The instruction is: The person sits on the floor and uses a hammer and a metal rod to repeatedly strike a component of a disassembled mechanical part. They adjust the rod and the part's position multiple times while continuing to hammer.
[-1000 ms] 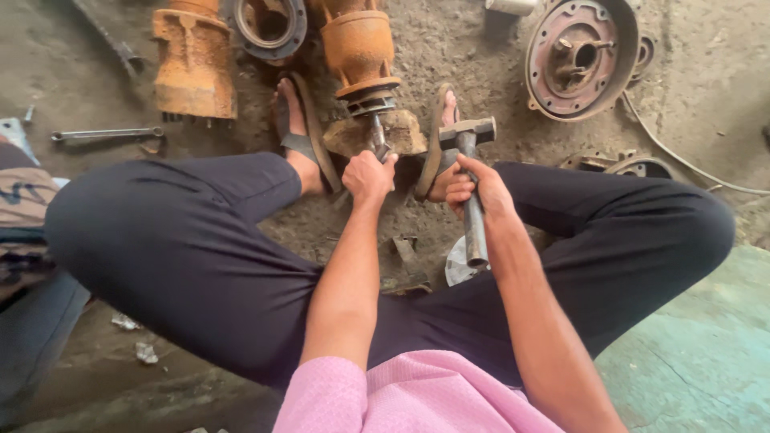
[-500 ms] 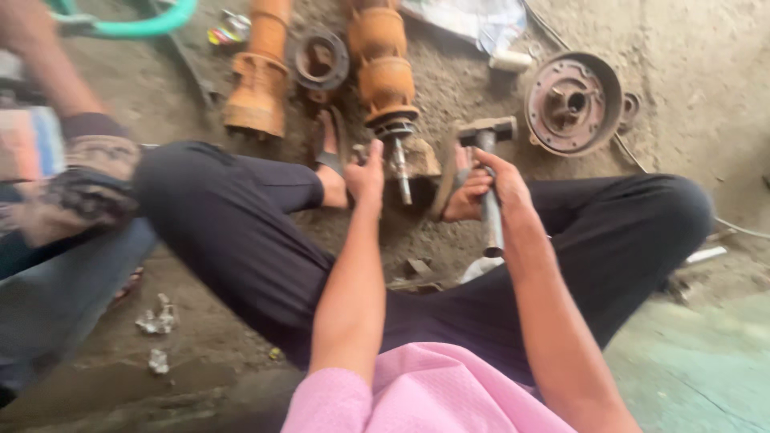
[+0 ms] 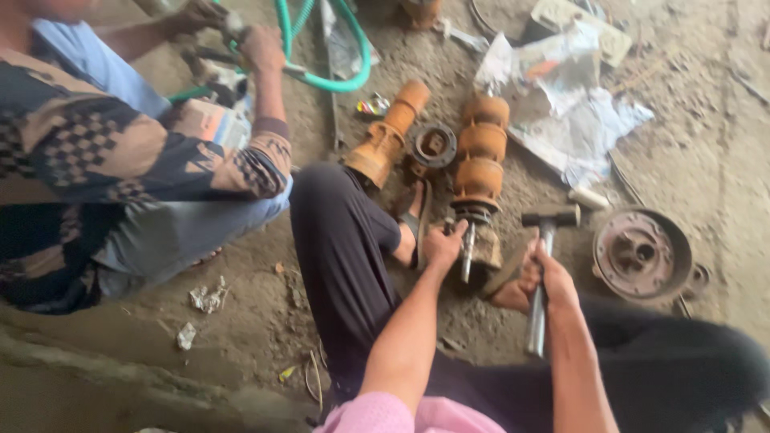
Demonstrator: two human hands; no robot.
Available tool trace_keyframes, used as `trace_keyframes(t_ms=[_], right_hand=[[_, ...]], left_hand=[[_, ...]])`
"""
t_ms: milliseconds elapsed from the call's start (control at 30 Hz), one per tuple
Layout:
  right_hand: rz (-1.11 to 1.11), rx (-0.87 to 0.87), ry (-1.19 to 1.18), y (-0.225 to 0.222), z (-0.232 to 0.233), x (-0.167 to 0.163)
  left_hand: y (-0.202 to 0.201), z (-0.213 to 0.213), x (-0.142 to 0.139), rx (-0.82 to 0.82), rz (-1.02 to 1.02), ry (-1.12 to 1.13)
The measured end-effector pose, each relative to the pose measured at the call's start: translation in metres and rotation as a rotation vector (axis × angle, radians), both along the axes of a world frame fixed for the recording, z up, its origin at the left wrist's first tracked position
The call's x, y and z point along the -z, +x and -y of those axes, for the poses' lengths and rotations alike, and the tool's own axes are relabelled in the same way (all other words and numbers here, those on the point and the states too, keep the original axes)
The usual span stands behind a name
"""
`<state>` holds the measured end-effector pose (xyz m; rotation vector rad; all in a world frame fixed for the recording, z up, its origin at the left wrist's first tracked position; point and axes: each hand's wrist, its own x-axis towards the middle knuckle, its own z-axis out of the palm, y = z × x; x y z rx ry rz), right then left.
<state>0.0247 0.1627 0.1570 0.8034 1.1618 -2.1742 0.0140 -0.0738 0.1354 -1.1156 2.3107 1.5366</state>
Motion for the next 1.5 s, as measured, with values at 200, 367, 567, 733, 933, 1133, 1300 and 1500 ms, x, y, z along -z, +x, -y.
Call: trace_keyframes(t_ms=[200,367,567,733,933,1133,1300,1500], right_hand=[[-0.484,0.054,0.453,0.012,0.010,-0.042],[-0.478,0.185,0.305,-0.008,0.001,-0.087],[-0.187,0.110,0.503,-0.051,0.025,-0.081],[-0.003,-0.095,0.576,-0.041,0.026,-0.064],[0.025,-0.228,0.669,-0.044,0.011,-0.059],[0.071,-0.344,0.797,-0.050,0.012,-0.065],[0.122,-0.419,0.830,-0.053,0.012,-0.063],[0.119,-0.428,0.904,-0.067,0.025,-0.080]], left_hand=[[-0.017,-0.009,0.011,-0.109,-0.523,-0.015],[-0.037,-0.022,0.050,-0.051,-0.139,0.245],[-0.067,-0.030,0.080,-0.088,-0.165,0.287],[-0.064,-0.054,0.097,-0.020,-0.151,0.421],[-0.050,-0.093,0.085,0.140,-0.317,0.265],[-0.046,-0.114,0.080,0.247,-0.421,0.127],[-0.050,-0.122,0.088,0.188,-0.429,0.039],[-0.055,-0.120,0.101,0.101,-0.307,0.193]])
